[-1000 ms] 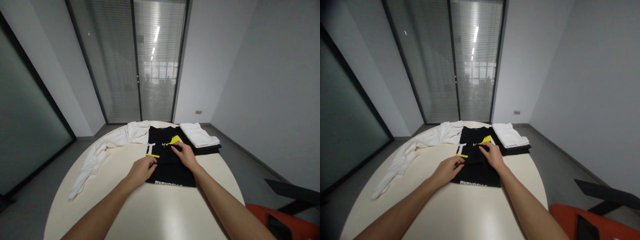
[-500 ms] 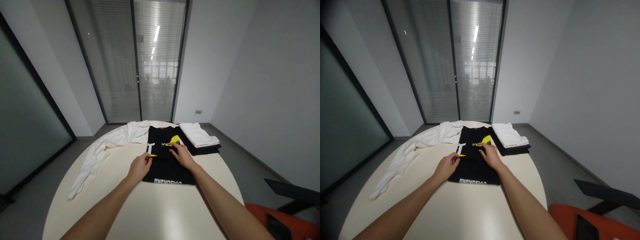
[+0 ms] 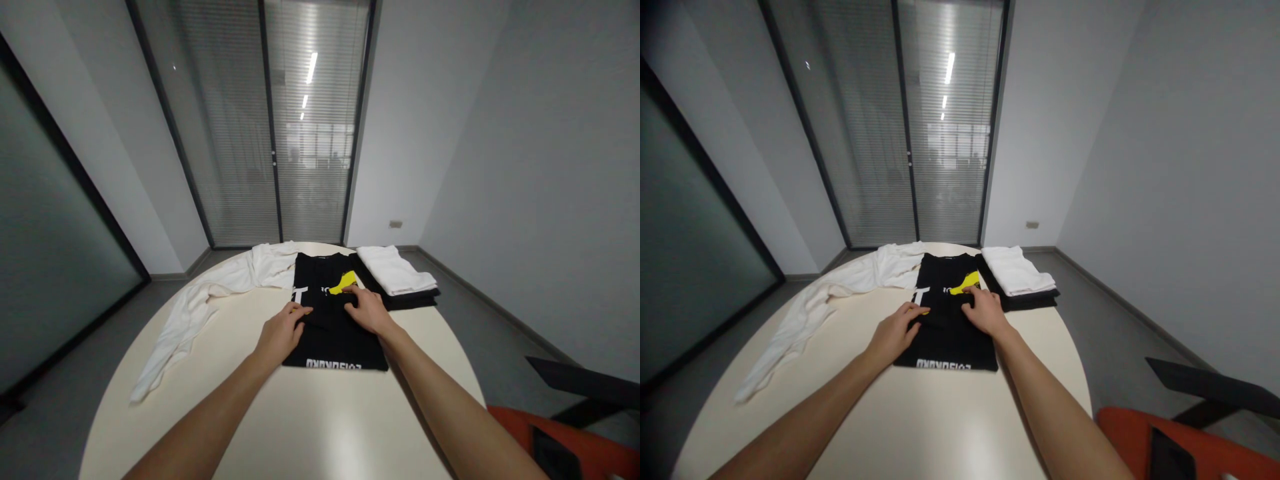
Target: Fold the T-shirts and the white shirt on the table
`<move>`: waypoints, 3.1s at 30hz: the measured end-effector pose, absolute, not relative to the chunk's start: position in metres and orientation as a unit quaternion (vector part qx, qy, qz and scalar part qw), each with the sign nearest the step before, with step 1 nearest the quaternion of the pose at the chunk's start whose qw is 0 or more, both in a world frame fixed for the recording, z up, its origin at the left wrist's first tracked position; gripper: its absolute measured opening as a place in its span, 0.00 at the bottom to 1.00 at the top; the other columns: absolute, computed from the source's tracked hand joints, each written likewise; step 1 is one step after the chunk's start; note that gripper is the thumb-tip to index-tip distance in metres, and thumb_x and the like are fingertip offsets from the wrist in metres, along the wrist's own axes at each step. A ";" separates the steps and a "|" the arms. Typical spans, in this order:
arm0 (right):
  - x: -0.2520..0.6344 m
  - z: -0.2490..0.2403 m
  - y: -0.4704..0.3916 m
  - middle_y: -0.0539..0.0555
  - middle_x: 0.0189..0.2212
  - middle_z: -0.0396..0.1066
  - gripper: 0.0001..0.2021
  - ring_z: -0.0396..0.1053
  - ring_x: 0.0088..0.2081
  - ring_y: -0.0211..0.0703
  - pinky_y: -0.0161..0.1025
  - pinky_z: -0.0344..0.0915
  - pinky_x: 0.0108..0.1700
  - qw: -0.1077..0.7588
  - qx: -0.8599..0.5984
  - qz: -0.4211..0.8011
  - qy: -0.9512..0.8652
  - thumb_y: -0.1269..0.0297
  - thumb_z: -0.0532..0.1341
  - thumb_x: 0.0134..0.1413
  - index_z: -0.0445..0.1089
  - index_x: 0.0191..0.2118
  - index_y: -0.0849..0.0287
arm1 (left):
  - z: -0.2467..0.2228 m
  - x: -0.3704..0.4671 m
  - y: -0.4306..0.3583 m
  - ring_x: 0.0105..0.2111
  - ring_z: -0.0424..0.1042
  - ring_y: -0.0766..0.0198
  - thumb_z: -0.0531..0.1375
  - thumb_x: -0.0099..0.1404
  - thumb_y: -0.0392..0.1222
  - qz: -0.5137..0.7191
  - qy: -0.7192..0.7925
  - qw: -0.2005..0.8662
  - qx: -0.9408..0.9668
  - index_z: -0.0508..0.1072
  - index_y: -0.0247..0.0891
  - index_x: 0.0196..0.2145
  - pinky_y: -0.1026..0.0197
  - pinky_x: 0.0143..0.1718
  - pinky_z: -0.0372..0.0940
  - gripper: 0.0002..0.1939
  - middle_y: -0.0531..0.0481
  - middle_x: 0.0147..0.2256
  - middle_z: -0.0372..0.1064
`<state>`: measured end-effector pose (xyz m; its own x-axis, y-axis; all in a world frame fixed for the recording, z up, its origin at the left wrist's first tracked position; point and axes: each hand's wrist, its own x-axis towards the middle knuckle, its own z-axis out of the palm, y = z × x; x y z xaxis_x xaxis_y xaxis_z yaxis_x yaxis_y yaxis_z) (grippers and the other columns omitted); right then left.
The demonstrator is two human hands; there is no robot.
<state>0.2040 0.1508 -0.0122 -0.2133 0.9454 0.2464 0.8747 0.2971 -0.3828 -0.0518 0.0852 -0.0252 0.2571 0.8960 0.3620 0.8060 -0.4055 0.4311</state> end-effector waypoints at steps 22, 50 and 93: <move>0.201 0.028 0.108 0.49 0.28 0.71 0.15 0.66 0.29 0.37 0.34 0.59 0.32 0.108 -0.379 0.277 -0.877 0.50 0.66 0.53 0.74 0.36 0.58 | 0.003 -0.065 0.074 0.44 0.69 0.58 0.62 0.65 0.43 0.251 0.438 0.125 0.854 0.71 0.42 0.40 0.59 0.47 0.63 0.07 0.49 0.42 0.71; 0.158 0.043 0.056 0.47 0.26 0.74 0.23 0.71 0.26 0.34 0.29 0.66 0.31 -0.223 -0.264 0.611 -0.712 0.44 0.75 0.30 0.77 0.30 0.58 | 0.035 -0.059 0.041 0.27 0.73 0.64 0.66 0.56 0.47 -0.089 0.337 0.568 0.746 0.80 0.41 0.36 0.66 0.27 0.63 0.11 0.52 0.29 0.77; 0.238 0.005 0.137 0.48 0.31 0.64 0.19 0.61 0.32 0.39 0.38 0.60 0.37 0.310 -0.457 0.326 -0.767 0.47 0.61 0.58 0.66 0.47 0.57 | -0.016 -0.098 0.105 0.29 0.72 0.63 0.65 0.58 0.53 0.449 0.478 0.490 0.574 0.66 0.38 0.50 0.64 0.28 0.61 0.26 0.49 0.34 0.74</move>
